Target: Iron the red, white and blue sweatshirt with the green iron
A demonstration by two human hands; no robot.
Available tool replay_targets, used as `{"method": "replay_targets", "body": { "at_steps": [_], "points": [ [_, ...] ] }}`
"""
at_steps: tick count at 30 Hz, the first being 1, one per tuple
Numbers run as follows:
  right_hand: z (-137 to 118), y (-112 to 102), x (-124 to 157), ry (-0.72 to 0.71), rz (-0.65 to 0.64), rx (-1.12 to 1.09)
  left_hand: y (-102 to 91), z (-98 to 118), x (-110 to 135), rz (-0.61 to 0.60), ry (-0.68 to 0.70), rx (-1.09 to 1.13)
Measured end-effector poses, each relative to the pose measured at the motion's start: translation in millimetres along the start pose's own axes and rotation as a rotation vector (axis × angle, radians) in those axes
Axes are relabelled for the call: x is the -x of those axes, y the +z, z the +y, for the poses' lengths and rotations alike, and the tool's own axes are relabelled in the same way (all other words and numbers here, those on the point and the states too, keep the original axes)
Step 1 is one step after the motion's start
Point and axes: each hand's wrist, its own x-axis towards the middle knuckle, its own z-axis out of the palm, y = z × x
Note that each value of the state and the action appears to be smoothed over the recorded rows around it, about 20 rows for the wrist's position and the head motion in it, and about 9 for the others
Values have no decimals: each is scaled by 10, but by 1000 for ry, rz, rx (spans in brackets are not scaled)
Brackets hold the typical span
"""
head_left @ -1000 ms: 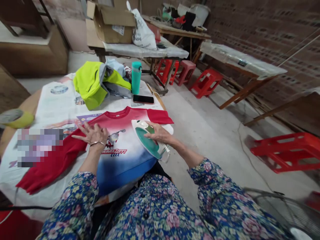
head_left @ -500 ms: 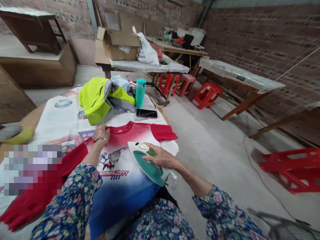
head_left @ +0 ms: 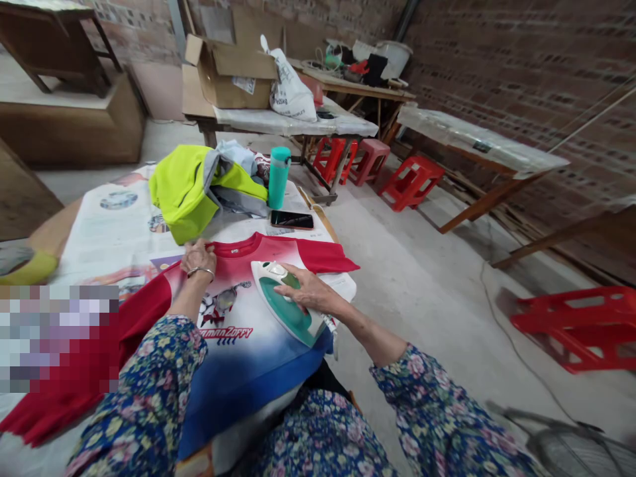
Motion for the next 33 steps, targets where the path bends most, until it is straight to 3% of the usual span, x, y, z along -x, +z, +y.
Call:
{"method": "replay_targets", "body": {
  "at_steps": [7, 13, 18, 22, 26, 30, 33],
  "points": [
    [85, 9, -48, 36, 24, 14, 143, -49, 388, 42, 113, -16],
    [36, 29, -58, 69, 38, 31, 244, -440, 967, 13, 240, -233],
    [-23, 0, -7, 81, 32, 7, 109, -818, 1277, 65, 261, -299],
    [-10, -34, 23, 33, -36, -61, 14, -1025, 1396, 97, 284, -291],
    [-51, 38, -78, 4, -51, -83, 35, -1091, 1422, 134, 299, -252],
    [-317, 201, -321, -74, -63, -153, 76, -1097, 1421, 169, 310, -237],
    [-584, 349, -557, -54, -65, -224, 81, -1115, 1408, 161, 311, -244]
  ]
}}
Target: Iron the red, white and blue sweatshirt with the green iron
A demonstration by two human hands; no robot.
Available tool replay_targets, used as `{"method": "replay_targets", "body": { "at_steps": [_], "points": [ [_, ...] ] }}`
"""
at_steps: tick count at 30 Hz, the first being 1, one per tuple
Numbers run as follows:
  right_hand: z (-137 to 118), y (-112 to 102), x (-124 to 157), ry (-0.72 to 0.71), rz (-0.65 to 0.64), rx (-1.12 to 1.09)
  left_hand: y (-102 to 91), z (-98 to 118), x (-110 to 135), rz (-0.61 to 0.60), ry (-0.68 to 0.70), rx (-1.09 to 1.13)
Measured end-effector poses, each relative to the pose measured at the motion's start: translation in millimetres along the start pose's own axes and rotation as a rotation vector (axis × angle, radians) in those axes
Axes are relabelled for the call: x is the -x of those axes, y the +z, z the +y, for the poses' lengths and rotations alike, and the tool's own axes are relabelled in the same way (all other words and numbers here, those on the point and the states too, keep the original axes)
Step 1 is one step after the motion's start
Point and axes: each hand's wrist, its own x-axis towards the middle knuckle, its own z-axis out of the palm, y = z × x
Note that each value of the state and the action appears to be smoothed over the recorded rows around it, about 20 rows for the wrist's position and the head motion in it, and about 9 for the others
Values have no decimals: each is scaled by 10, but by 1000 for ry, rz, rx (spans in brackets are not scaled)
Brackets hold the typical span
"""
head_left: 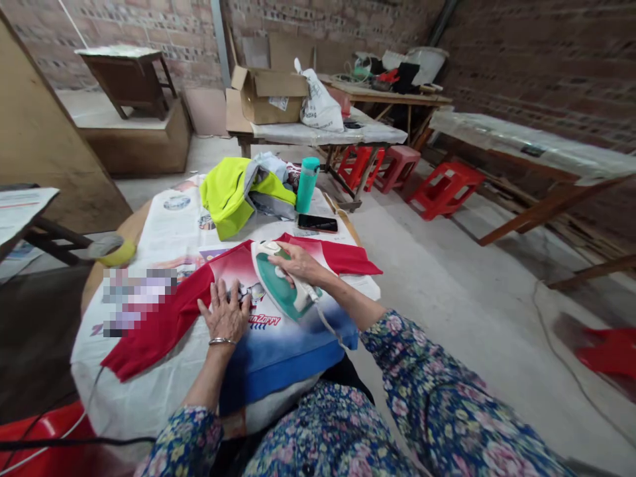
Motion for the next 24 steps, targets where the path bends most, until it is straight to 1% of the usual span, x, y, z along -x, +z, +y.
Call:
{"method": "replay_targets", "body": {
  "at_steps": [3, 5, 7, 9, 12, 14, 16, 18, 21, 24],
  "points": [
    [-133, 143, -249, 14, -4, -20, 7, -35, -15, -18, -6, -7],
    [-156, 165, -369, 3, 4, 5, 10, -55, -28, -21, -2, -3],
    [-145, 104, -430, -4, 39, 49, 13, -67, -39, -28, 5, 5],
    [-119, -31, -427, 1, 118, 95, 17, -72, -45, -33, 5, 10],
    [-67, -300, -325, 52, 283, 135, 35, -80, -44, -16, 16, 16],
    [-22, -456, -210, 71, 327, 153, 53, -89, -39, 11, 28, 19],
    [37, -555, -67, 67, 307, 171, 65, -93, -37, 41, 39, 25],
    [113, -596, 91, 66, 297, 179, 63, -85, -38, 58, 43, 33],
    [248, -593, 325, 82, 300, 182, 40, -54, -47, 61, 34, 38],
    [355, -546, 506, 76, 227, 209, 23, -30, -52, 63, 21, 44]
  ]
}}
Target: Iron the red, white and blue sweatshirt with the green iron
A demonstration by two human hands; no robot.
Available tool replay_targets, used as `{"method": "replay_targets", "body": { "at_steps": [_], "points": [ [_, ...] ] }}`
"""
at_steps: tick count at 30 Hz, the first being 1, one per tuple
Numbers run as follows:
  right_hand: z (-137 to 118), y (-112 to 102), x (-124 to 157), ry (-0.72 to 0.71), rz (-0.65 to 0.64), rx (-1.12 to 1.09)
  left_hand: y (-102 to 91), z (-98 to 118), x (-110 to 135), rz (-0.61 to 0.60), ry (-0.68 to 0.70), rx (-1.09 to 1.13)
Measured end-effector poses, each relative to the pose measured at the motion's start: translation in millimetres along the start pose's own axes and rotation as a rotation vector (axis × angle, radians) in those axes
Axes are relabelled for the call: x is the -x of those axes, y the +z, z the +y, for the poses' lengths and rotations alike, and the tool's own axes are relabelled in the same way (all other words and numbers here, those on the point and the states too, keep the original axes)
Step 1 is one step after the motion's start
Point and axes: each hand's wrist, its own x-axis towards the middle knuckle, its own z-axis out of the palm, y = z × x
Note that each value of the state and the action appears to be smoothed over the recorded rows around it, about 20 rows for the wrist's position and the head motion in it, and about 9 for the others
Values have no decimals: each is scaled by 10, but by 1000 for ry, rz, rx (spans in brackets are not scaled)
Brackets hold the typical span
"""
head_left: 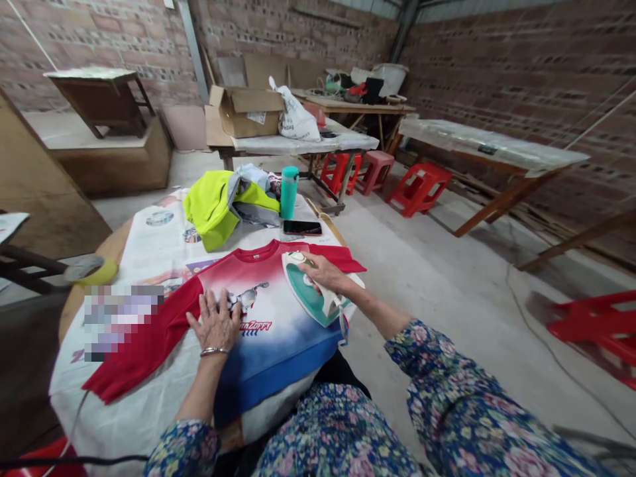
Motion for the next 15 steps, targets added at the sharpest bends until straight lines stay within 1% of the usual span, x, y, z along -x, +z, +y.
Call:
{"method": "replay_targets", "body": {
  "at_steps": [3, 5, 9, 15],
  "points": [
    [3, 90, 81, -42, -108, 59, 8, 2, 2, 1, -10, 0],
    [-59, 180, 59, -69, -166, 85, 18, 1, 7, 5, -25, 4],
    [-252, 346, -130, -140, -251, 98, 25, 19, 28, 18, -55, 28],
    [-556, 479, -485, -289, -314, 195, 32, 64, 78, -27, -75, 36]
  ]
}}
